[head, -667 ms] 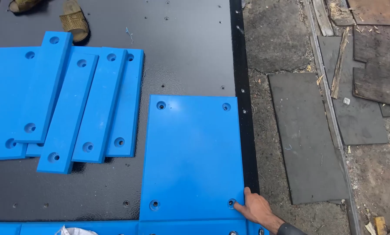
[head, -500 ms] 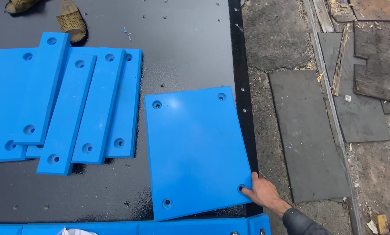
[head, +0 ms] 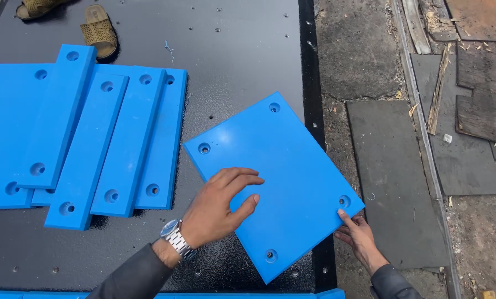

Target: The person positions blue plastic plates with pre-drilled holes onto a black steel structure and fastens them by hand, inserting bolts through aligned holes and threading washers and nuts onto them. They lift and align additional plates one at a time, pressing them flush against the structure while starting the fasteners.

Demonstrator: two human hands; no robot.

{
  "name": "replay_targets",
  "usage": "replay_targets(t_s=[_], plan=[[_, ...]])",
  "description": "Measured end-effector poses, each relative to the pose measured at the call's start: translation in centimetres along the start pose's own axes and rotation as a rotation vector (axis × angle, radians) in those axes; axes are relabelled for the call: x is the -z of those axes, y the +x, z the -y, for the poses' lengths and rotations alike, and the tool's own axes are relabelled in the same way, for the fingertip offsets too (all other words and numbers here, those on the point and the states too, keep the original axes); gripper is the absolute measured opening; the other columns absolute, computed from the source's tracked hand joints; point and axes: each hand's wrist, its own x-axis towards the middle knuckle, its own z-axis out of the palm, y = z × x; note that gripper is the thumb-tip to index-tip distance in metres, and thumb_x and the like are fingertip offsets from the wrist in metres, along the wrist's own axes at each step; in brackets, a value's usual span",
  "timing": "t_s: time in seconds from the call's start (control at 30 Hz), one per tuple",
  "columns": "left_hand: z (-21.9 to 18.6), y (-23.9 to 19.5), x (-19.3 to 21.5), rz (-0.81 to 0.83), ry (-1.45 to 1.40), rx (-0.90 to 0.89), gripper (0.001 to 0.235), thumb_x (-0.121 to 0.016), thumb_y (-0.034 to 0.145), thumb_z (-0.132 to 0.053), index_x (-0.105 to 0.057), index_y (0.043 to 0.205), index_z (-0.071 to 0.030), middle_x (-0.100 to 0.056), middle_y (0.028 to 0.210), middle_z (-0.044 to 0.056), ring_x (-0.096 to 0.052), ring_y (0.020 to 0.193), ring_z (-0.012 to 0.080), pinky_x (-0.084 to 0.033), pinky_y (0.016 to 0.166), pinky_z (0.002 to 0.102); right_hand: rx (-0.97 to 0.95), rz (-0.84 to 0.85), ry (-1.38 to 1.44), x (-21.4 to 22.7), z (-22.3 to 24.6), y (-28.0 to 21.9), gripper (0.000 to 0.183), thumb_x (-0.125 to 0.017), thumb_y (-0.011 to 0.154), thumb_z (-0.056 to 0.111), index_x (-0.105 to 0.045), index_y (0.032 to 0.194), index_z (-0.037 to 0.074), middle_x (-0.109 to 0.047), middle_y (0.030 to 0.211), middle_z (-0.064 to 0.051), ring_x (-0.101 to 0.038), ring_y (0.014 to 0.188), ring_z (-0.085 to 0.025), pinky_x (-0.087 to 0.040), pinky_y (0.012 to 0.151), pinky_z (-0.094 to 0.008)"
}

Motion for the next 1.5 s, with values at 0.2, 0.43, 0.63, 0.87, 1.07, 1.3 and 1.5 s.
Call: replay_targets(t_s=[0.2,0.43,0.63,0.87,1.07,1.3,1.5], plan=[[23.1,1.3,-5.2,0.160,0.681,0.515,0.066,-0.059,0.091,-0.051,-0.054,0.141,-0.009,-0.040,0.153,0.019,-0.035,0.139,0.0408,-0.031,0.111,0.057,-0.113,0.082,-0.150,-4.1,-3.6,-3.7,0.082,-0.079,0.078,0.044,-0.048,0.139,-0.001,-0.067,0.121,-0.017,-0.069,0.107,-0.029,-0.061,0.082,-0.042],[22.0,-1.9,-6.4,0.047,0.789,0.390,0.066,-0.055,0.094,-0.053,-0.060,0.130,0.001,-0.046,0.148,0.022,-0.042,0.138,0.0362,-0.032,0.114,0.053,-0.116,0.130,-0.183,-0.6,-3.0,0.9,0.077,-0.080,0.079,0.039,-0.055,0.137,-0.005,-0.072,0.119,-0.021,-0.071,0.109,-0.030,-0.059,0.089,-0.043],[16.1,-10.9,-9.1,0.222,0.690,0.176,0.058,-0.056,0.095,-0.050,-0.063,0.119,0.002,-0.052,0.139,0.023,-0.045,0.134,0.0357,-0.034,0.109,0.054,0.131,-0.044,-0.242,1.4,2.7,3.5,0.080,-0.065,0.094,0.050,-0.040,0.152,0.000,-0.059,0.133,-0.020,-0.063,0.119,-0.032,-0.053,0.098,-0.047],[7.1,-19.7,-18.3,0.369,0.421,0.119,0.053,-0.061,0.096,-0.043,-0.063,0.121,0.004,-0.055,0.135,0.023,-0.048,0.131,0.0375,-0.037,0.105,0.053,0.183,-0.346,-0.979,1.9,-1.4,-1.3,0.102,-0.071,0.098,0.062,-0.024,0.164,0.000,-0.035,0.149,-0.031,-0.049,0.131,-0.053,-0.048,0.102,-0.062],[7.7,-19.2,-17.5,0.316,0.323,0.177,0.056,-0.059,0.103,-0.044,-0.059,0.133,0.003,-0.054,0.143,0.017,-0.047,0.137,0.0316,-0.035,0.111,0.051,0.196,-0.224,-0.828,-1.0,0.5,1.8,0.134,-0.074,0.087,0.064,0.011,0.166,-0.003,-0.015,0.151,-0.036,-0.046,0.128,-0.063,-0.053,0.101,-0.058],[9.2,-14.1,-18.2,0.409,0.219,-0.037,0.065,-0.057,0.097,-0.046,-0.052,0.143,0.001,-0.045,0.150,0.019,-0.035,0.144,0.0345,-0.025,0.110,0.060,0.424,0.066,-0.731,-2.9,8.5,5.1,0.127,-0.072,0.087,0.055,0.010,0.164,-0.003,-0.013,0.161,-0.030,-0.040,0.143,-0.052,-0.053,0.107,-0.051],[15.4,-7.6,-11.4,-0.061,0.273,0.173,0.037,-0.057,0.102,-0.035,-0.066,0.131,-0.013,-0.061,0.138,0.009,-0.054,0.130,0.0293,-0.034,0.108,0.052,0.609,0.147,-1.063,-9.5,4.8,-5.2,0.110,-0.072,0.089,0.048,-0.005,0.162,0.000,-0.008,0.162,-0.030,-0.030,0.147,-0.052,-0.042,0.114,-0.055]])
